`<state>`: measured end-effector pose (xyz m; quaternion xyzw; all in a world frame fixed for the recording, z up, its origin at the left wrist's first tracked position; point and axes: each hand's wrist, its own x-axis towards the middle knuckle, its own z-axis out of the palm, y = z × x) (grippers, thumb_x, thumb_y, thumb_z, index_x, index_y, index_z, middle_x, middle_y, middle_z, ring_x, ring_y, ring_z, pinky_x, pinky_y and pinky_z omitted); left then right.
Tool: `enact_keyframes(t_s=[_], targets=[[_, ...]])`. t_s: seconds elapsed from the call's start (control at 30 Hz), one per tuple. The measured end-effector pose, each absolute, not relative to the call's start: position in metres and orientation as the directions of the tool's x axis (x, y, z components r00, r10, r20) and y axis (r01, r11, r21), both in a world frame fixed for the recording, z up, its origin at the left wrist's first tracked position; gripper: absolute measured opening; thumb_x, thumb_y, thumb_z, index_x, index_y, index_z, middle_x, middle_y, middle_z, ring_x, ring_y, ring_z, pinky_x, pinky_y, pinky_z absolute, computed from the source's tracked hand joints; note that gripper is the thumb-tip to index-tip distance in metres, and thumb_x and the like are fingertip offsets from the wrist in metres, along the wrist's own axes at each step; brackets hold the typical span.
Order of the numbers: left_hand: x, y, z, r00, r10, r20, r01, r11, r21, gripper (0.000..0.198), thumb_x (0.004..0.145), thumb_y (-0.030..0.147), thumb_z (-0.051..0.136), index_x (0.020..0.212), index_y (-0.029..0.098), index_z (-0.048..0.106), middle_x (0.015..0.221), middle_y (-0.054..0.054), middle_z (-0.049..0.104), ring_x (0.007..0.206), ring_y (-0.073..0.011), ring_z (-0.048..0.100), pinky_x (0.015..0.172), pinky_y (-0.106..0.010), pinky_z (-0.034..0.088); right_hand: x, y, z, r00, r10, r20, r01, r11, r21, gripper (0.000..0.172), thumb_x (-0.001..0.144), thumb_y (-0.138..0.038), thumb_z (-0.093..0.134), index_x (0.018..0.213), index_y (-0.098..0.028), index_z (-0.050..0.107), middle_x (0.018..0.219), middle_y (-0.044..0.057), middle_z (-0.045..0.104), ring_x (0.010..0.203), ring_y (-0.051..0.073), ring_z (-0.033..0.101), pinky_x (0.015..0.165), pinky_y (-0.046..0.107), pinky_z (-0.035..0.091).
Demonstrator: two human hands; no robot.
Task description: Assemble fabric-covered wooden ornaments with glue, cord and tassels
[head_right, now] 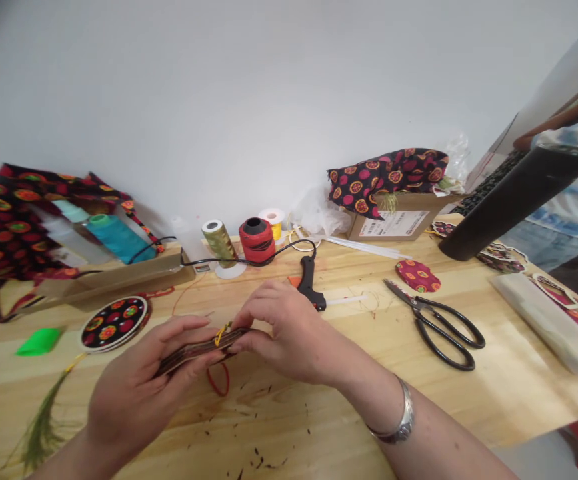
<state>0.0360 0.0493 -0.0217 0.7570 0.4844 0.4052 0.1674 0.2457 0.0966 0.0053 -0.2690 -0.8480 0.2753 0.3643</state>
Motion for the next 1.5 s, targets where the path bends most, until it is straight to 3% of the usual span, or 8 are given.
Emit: enact_keyframes(t_s=[0.33,0.53,0.9,1.13,1.33,1.5], targets=[[0.038,0.051,-0.017,0.21,0.861,0.464,0.616,-0.485,0.621,0.025,0.088,0.041,0.06,0.109,0.027,0.057,0.084,0.002,0.077,0.07,-0.0171,0.075,0.063,-0.025,0.059,0.245,0.096,0.003,-0.586,0.633,0.505,0.246,0.733,-0.634,0.005,0.086,-0.016,0.066,0.082,-0.018,0.064,0.077,0.003,0.064,0.078,0.016,0.057,0.076,0.032,0.047],[0.037,0.052,-0.023,0.186,0.886,0.425,0.545,-0.452,0.706,0.028,0.085,0.039,0.064,0.11,0.029,0.056,0.085,0.004,0.077,0.069,-0.0149,0.074,0.065,-0.022,0.06,0.245,0.097,0.003,-0.611,0.631,0.478,0.286,0.739,-0.609,0.005,0.087,-0.015,0.062,0.083,-0.018,0.062,0.079,0.003,0.064,0.081,0.018,0.056,0.077,0.033,0.046],[0.037,0.057,-0.02,0.138,0.936,0.323,0.455,-0.35,0.819,0.023,0.079,0.038,0.07,0.097,0.025,0.066,0.088,-0.002,0.077,0.072,-0.0187,0.075,0.065,-0.025,0.062,0.246,0.099,0.001,-0.605,0.628,0.489,0.308,0.751,-0.584,0.006,0.087,-0.015,0.062,0.082,-0.017,0.061,0.079,0.004,0.066,0.08,0.018,0.057,0.077,0.032,0.045],[0.034,0.058,-0.021,0.096,0.97,0.225,0.424,-0.244,0.872,0.05,0.066,0.04,0.081,0.109,0.023,0.063,0.097,-0.004,0.077,0.082,-0.0226,0.075,0.072,-0.029,0.062,0.249,0.103,-0.001,-0.601,0.646,0.471,0.353,0.743,-0.569,0.004,0.084,-0.014,0.066,0.082,-0.014,0.063,0.078,0.005,0.067,0.08,0.018,0.057,0.077,0.034,0.044],[0.036,0.062,-0.011,0.179,0.973,0.148,0.423,-0.212,0.881,0.019,0.074,0.029,0.074,0.093,0.025,0.072,0.089,0.002,0.078,0.076,-0.0163,0.075,0.072,-0.02,0.059,0.248,0.102,-0.001,-0.62,0.651,0.438,0.383,0.738,-0.555,0.003,0.083,-0.013,0.067,0.081,-0.012,0.065,0.078,0.006,0.068,0.081,0.019,0.058,0.076,0.034,0.043],[0.038,0.061,-0.009,0.183,0.961,0.208,0.404,-0.267,0.875,0.015,0.075,0.021,0.07,0.087,0.029,0.075,0.078,0.007,0.078,0.066,-0.0111,0.073,0.061,-0.012,0.056,0.248,0.101,0.0,-0.622,0.653,0.433,0.398,0.739,-0.543,0.002,0.082,-0.012,0.067,0.081,-0.011,0.066,0.079,0.006,0.068,0.081,0.019,0.058,0.076,0.034,0.043]])
